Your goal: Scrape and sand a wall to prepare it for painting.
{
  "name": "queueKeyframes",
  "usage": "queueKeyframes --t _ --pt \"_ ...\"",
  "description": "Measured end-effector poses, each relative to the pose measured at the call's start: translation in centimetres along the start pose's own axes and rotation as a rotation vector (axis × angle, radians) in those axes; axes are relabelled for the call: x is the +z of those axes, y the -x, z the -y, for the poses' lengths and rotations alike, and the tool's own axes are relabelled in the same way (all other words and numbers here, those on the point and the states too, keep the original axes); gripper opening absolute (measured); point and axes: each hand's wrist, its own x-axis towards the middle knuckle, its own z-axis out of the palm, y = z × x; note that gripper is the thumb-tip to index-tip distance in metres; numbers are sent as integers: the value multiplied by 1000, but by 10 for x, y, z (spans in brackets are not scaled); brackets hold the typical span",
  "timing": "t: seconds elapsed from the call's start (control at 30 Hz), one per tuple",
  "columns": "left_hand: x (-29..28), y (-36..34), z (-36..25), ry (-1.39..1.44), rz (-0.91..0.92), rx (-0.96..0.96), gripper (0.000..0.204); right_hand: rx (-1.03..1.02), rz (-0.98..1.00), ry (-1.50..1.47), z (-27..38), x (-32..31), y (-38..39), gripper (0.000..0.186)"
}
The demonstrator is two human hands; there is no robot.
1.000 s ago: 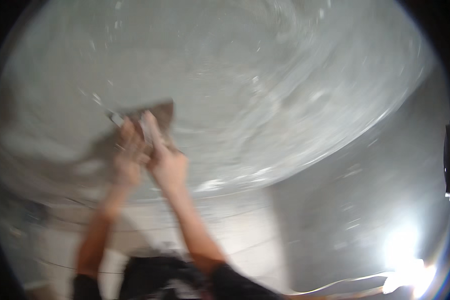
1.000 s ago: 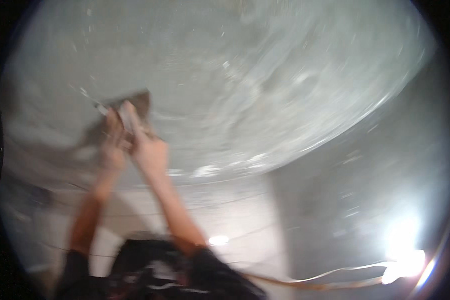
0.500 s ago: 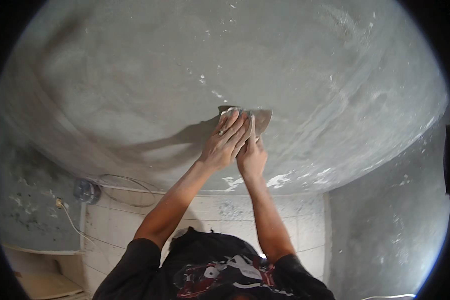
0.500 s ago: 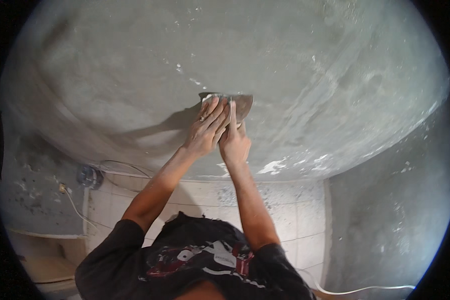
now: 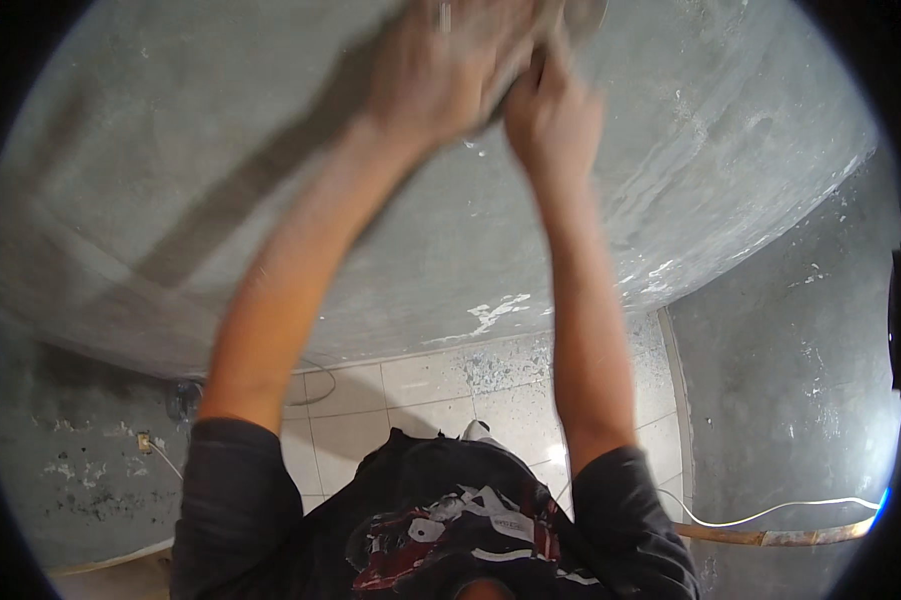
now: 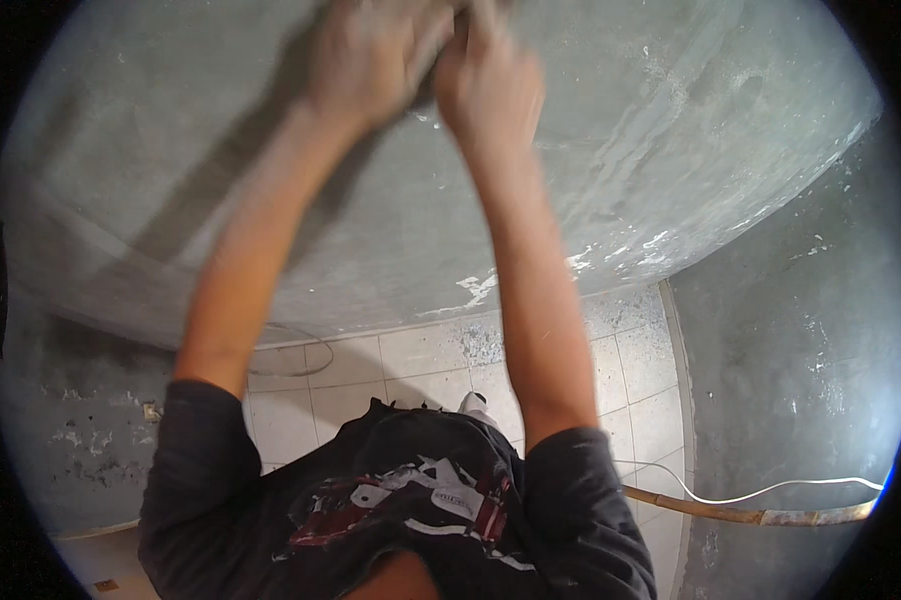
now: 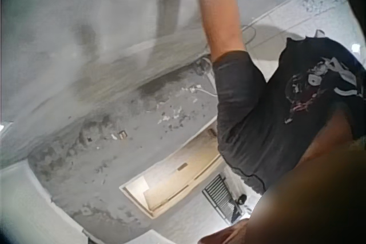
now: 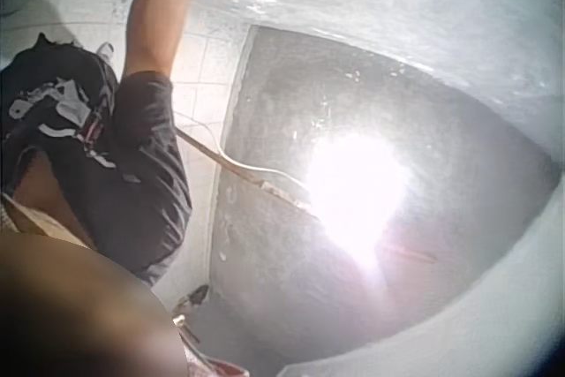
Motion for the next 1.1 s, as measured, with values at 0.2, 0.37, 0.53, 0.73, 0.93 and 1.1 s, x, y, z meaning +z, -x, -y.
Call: queueKeyframes --t 0.2,0.37,0.53,0.73,0.93,1.1 --pt "36 165 -50 -103 206 11 44 302 278 -194 -24 24 186 56" --pt "8 43 -10 -181 4 117 43 115 103 -138 0 5 47 55" --pt "-49 -117 20 -246 -157 235 42 -124 -111 33 38 -35 -133 20" --pt "-10 -28 8 -177 -89 177 43 62 75 -66 19 -16 -25 16" --pt "1 117 -35 -22 154 -96 44 291 333 -104 19 3 117 59" --pt "-17 4 3 -192 -34 92 46 86 140 -87 35 -18 -4 45"
